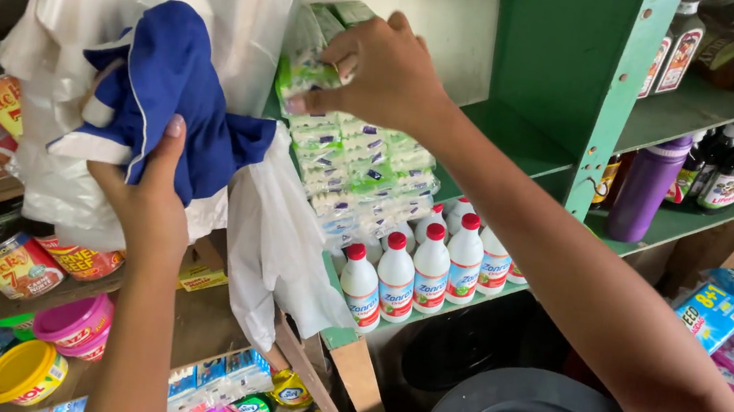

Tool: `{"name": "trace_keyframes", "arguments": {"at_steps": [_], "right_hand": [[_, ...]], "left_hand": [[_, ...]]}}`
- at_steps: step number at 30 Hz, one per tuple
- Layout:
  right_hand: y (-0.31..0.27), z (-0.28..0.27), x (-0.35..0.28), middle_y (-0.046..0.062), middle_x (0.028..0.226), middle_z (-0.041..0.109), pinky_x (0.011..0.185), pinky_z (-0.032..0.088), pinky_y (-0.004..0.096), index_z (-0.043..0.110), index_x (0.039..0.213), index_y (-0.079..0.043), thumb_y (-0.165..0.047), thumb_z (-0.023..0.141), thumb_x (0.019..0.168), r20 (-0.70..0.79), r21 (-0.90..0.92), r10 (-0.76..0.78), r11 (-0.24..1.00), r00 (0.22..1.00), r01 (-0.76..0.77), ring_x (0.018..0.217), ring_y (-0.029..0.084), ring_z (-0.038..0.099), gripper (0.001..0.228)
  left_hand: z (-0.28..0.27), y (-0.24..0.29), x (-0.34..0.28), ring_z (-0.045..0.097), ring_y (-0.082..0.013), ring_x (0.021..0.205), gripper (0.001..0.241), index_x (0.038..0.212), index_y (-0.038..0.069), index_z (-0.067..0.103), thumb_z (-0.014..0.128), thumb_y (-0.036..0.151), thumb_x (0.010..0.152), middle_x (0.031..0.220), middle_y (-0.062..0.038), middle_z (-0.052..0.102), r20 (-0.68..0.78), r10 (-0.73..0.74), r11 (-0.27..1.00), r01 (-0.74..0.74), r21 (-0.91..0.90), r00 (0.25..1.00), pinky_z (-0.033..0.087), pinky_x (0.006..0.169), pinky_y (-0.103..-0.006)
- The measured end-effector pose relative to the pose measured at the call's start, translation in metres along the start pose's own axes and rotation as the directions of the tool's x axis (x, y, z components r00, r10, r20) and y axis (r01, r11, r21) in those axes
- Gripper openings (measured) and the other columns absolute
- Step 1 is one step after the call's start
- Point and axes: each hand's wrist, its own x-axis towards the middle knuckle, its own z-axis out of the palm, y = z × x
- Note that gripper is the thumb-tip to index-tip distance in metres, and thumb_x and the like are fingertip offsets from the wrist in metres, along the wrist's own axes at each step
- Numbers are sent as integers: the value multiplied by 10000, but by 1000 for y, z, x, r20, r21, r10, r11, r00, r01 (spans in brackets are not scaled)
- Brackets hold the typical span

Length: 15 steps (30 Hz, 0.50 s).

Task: Organizing and restocking various household and grocery items like detergent and canned goods on shelves.

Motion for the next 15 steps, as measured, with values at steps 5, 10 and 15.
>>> {"name": "trace_keyframes", "arguments": {"at_steps": [5, 10, 15], "right_hand": [[17, 17, 24, -36, 1061, 744, 922, 277, 516, 802, 1139, -215, -597, 905, 717, 146, -7, -12, 1000, 989, 13, 1077, 300, 422, 579], [24, 17, 38, -30, 1232, 716, 965, 267, 565, 693, 1349, -269, -497, 761, 854, 295, 9, -9, 1000, 955, 6, 1165, 347, 488, 549], [23, 8, 32, -34, 1066, 806, 814, 536, 340, 785, 1170, -192, -76, 711, 918, 194, 297, -229, 940, 954, 165, 835, 146, 721, 287]], "left_hand": [[-7, 8, -1, 529, -312, 1323, 497, 1412, -78, 316, 641, 50, 1058, 1469, -253, 470, -39, -12, 999, 14, 45, 999, 407, 1146, -388], [-8, 12, 2, 549, -277, 1277, 497, 1386, -74, 332, 645, 101, 1042, 1428, -240, 502, -84, -37, 997, 43, 66, 996, 419, 1119, -363], [-9, 5, 2, 530, -269, 1311, 486, 1416, -47, 334, 629, 44, 1041, 1466, -215, 489, -61, -29, 1000, 30, 9, 998, 409, 1145, -361]]}}
